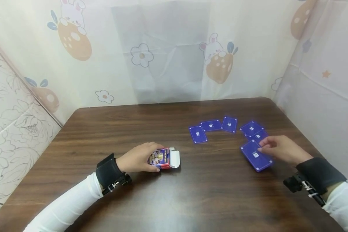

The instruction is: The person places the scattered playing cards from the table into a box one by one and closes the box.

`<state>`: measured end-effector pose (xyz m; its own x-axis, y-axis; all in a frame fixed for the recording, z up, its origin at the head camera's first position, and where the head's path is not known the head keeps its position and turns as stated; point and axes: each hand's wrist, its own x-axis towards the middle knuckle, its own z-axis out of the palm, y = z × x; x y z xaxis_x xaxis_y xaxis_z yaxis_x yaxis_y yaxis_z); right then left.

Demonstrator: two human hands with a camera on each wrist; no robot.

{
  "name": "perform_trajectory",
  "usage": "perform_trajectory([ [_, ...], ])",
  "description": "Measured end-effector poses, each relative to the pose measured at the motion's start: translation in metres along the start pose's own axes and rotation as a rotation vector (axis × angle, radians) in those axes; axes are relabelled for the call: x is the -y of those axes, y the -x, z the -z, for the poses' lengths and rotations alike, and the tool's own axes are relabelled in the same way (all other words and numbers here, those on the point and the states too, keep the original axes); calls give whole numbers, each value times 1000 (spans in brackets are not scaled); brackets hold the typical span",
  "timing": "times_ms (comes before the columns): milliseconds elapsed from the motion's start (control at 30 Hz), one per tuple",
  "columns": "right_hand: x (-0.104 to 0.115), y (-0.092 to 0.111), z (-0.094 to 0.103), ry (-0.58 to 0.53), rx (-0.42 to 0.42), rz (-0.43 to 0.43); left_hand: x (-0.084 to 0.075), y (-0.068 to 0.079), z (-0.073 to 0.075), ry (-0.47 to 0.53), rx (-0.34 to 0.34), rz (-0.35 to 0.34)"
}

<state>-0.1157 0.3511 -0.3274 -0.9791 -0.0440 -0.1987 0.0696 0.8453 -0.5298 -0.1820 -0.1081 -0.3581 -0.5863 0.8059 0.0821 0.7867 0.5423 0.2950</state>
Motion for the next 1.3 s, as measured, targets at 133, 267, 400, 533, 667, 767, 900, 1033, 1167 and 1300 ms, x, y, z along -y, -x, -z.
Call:
perform_trajectory([
  [133, 21, -4, -10, -186, 79, -30, 0, 0, 0, 2, -1, -4],
  [267, 45, -11, -22, -258, 133, -13, -1, -1, 1, 7, -2, -1],
  [400, 71, -18, -34, -305, 185, 23, -2, -2, 2, 9, -7, -3],
  [533, 93, -25, -46, -378, 236, 45, -4, -3, 3, 9, -12, -20],
  [667, 110, -32, -59, -432, 251, 84, -6, -4, 4, 7, -9, -32],
  [767, 122, -36, -68, -451, 246, 124, -6, -4, 4, 7, -3, -32],
  [900, 136, -42, -77, -447, 238, 158, -6, -4, 5, 10, -3, -31],
  [1033, 144, -46, -84, -426, 240, 193, -6, -5, 5, 15, -3, -34],
  [1167, 147, -48, -91, -416, 253, 209, -5, -5, 4, 16, 5, -29],
  [1300, 149, -48, -96, -410, 263, 223, -6, -5, 4, 27, 14, -24],
])
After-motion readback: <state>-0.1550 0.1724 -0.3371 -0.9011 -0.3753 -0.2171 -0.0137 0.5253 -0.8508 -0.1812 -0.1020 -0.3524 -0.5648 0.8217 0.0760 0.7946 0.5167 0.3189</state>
